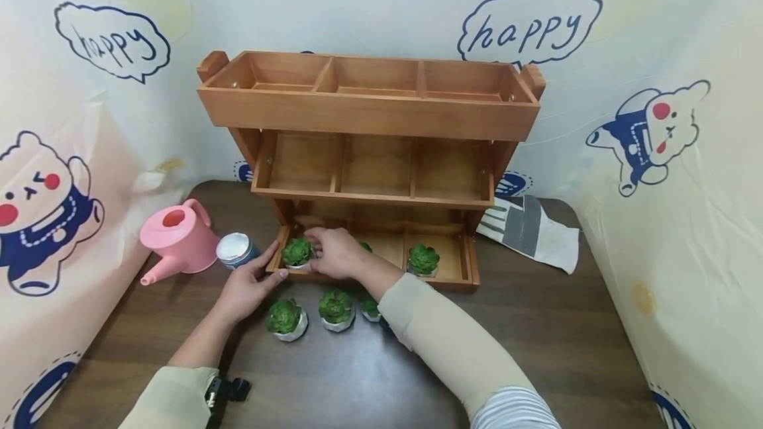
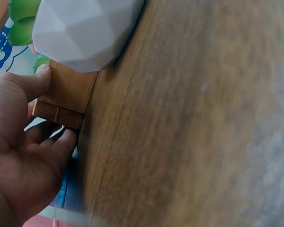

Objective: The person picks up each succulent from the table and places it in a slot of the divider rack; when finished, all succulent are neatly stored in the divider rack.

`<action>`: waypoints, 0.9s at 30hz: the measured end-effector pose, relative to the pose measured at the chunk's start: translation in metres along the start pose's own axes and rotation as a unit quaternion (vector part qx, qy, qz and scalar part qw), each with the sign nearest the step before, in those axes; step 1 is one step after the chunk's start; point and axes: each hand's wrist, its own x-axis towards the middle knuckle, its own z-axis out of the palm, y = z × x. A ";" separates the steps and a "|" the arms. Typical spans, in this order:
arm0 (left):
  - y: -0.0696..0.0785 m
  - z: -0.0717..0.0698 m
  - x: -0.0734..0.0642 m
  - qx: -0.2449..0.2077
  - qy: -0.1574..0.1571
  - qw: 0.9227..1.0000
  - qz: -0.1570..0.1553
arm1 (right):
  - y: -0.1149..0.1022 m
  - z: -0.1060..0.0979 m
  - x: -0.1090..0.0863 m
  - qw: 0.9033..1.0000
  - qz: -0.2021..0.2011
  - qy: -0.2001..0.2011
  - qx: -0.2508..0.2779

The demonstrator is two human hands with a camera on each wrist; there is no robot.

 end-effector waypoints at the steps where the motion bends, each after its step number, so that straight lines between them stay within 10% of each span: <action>1: 0.000 0.000 0.000 -0.001 0.000 1.000 -0.001 | 0.001 -0.001 -0.002 1.000 -0.007 0.001 0.014; 27: 0.002 0.000 0.001 0.005 -0.011 1.000 -0.012 | 0.036 -0.024 -0.086 0.989 -0.069 0.017 0.127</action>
